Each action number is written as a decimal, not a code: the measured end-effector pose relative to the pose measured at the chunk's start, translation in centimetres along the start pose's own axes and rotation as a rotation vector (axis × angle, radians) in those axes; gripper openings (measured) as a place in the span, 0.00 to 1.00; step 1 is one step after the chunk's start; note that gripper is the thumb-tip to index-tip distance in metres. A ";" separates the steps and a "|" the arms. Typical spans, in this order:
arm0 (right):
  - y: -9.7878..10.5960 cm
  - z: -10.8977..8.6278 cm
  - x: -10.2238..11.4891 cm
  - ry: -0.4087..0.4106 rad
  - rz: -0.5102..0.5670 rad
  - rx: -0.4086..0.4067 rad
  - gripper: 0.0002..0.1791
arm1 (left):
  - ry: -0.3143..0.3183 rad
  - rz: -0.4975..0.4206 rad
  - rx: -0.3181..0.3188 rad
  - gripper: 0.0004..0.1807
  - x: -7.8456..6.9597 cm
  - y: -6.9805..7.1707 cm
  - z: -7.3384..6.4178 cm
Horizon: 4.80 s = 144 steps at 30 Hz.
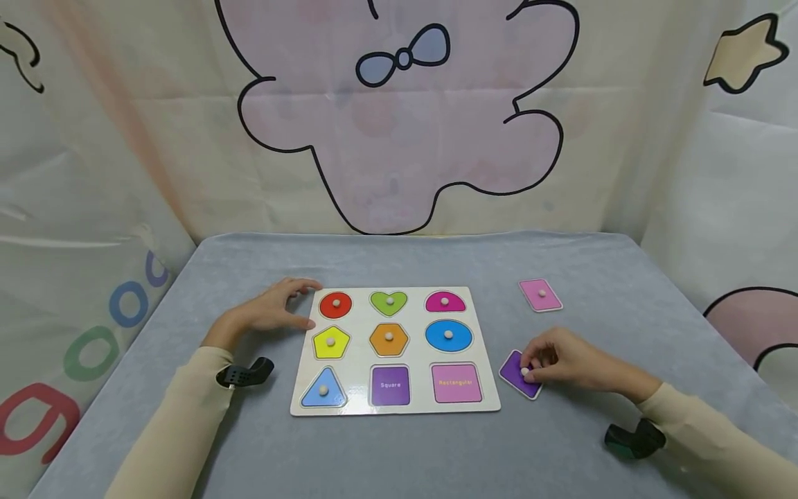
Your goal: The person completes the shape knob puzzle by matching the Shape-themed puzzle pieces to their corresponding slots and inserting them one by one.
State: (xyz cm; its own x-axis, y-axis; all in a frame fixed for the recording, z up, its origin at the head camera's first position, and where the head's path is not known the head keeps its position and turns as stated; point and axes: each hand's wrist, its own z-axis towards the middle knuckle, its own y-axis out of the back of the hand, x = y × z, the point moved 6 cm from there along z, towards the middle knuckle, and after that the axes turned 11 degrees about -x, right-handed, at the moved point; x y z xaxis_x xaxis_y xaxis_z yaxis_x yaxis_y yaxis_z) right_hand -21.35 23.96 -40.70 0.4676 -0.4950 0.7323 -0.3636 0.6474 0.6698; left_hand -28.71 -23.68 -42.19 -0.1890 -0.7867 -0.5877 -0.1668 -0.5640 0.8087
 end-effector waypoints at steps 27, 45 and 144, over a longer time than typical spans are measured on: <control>-2.4 6.2 5.1 -0.044 -0.047 0.005 0.06 | 0.006 0.011 -0.004 0.42 -0.2 0.0 0.1; -8.0 9.5 8.7 0.044 0.044 0.089 0.03 | 0.006 0.019 0.007 0.42 0.1 -0.4 0.1; -13.7 11.5 10.0 -0.026 0.142 0.210 0.03 | -0.003 0.012 -0.012 0.41 -0.2 0.1 0.3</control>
State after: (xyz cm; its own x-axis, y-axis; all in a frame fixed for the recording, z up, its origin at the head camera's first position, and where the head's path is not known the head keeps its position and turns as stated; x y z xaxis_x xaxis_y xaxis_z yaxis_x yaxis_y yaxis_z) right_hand -20.95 3.50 -41.15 0.3796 -0.4240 0.8223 -0.5848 0.5787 0.5684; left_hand -29.01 -23.55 -41.98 -0.1937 -0.7926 -0.5781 -0.1527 -0.5578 0.8158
